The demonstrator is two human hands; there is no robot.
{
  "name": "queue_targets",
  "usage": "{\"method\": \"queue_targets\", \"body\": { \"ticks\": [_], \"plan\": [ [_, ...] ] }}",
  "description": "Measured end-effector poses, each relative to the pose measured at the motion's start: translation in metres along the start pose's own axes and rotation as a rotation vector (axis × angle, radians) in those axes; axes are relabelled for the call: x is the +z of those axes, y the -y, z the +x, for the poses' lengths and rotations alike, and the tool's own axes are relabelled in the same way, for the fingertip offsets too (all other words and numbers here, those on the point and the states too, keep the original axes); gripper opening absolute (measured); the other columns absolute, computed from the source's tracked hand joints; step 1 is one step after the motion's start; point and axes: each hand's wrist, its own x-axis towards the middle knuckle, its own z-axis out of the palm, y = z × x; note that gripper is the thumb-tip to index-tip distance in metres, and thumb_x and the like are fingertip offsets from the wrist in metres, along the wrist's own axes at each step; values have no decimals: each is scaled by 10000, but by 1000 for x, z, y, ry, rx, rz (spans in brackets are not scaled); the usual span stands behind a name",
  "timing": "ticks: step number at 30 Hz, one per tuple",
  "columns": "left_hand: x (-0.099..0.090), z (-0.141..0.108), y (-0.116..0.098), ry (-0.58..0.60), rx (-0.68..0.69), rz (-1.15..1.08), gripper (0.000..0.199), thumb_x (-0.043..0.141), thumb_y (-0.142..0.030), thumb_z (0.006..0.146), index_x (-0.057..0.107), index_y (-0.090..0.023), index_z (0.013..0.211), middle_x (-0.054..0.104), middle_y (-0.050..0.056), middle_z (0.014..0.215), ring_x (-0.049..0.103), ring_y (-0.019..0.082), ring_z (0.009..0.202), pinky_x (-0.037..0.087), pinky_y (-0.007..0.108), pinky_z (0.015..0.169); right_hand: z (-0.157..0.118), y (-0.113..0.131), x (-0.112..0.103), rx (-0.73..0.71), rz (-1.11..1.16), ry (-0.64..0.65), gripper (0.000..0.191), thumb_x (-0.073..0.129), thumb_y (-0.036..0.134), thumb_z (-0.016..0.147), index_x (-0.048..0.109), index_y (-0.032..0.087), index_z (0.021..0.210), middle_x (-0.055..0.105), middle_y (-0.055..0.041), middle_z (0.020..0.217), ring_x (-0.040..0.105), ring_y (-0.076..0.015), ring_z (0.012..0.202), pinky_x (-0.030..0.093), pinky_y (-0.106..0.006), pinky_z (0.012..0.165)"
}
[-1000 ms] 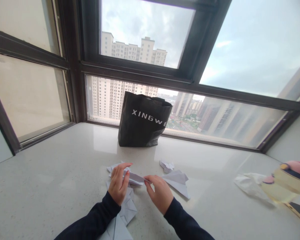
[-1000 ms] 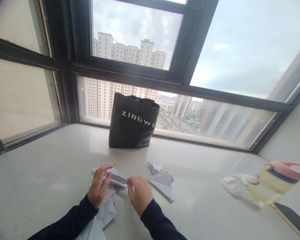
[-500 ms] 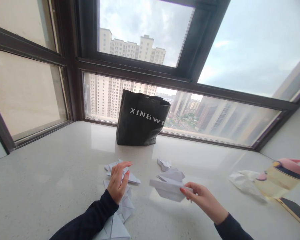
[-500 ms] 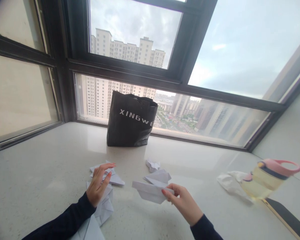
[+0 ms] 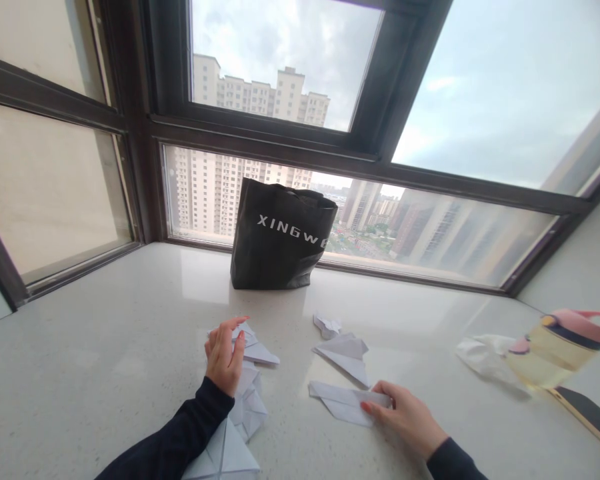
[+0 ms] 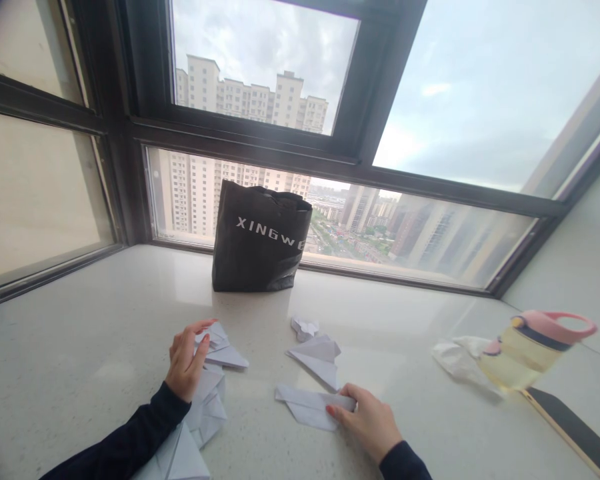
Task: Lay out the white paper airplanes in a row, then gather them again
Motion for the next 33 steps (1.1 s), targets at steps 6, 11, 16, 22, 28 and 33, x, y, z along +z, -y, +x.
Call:
{"method": "queue_targets", "body": {
  "ticks": [6,11,16,22,28,33],
  "plan": [
    [0,-2,-6,205,71,117,383,437,-98,587,547,-223,932,595,17,981,486,240,922,277,396,822,1,-8,4,4,-72,-125,369,559,550,536,471,230,698,587,14,634,564,-190,611,385,-266,538],
    [4,-6,-8,367,162,177,314,503,-144,588,601,-256,865,623,-1,980,492,259,972,197,460,897,2,-12,-2,-73,-95,-265,427,528,620,544,465,224,691,574,-33,765,566,-228,711,395,-297,520],
    [10,-7,5,460,174,200,275,537,-190,652,596,-248,914,638,12,988,504,266,988,158,516,903,-6,16,-14,-195,-58,-328,350,484,553,668,490,223,783,556,-27,778,554,-199,685,414,-318,555],
    [4,0,6,301,343,143,207,499,-158,756,609,-294,867,668,-51,899,548,242,927,166,475,881,-13,71,-13,-383,36,-238,200,493,376,742,512,234,881,574,-21,812,550,-165,617,432,-370,644],
    [-9,2,-16,78,585,-82,180,445,-172,828,578,-274,896,675,-55,813,573,156,844,176,376,895,-22,122,-2,-606,287,-197,318,535,249,730,455,208,1035,551,-54,930,547,-151,705,461,-291,640],
    [-6,-7,-16,227,673,-190,155,452,-203,836,493,-244,979,674,-37,779,588,137,744,267,312,801,-27,145,5,-591,340,-172,99,495,271,766,535,186,734,569,-1,657,521,-129,569,421,-251,546]
  ]
}}
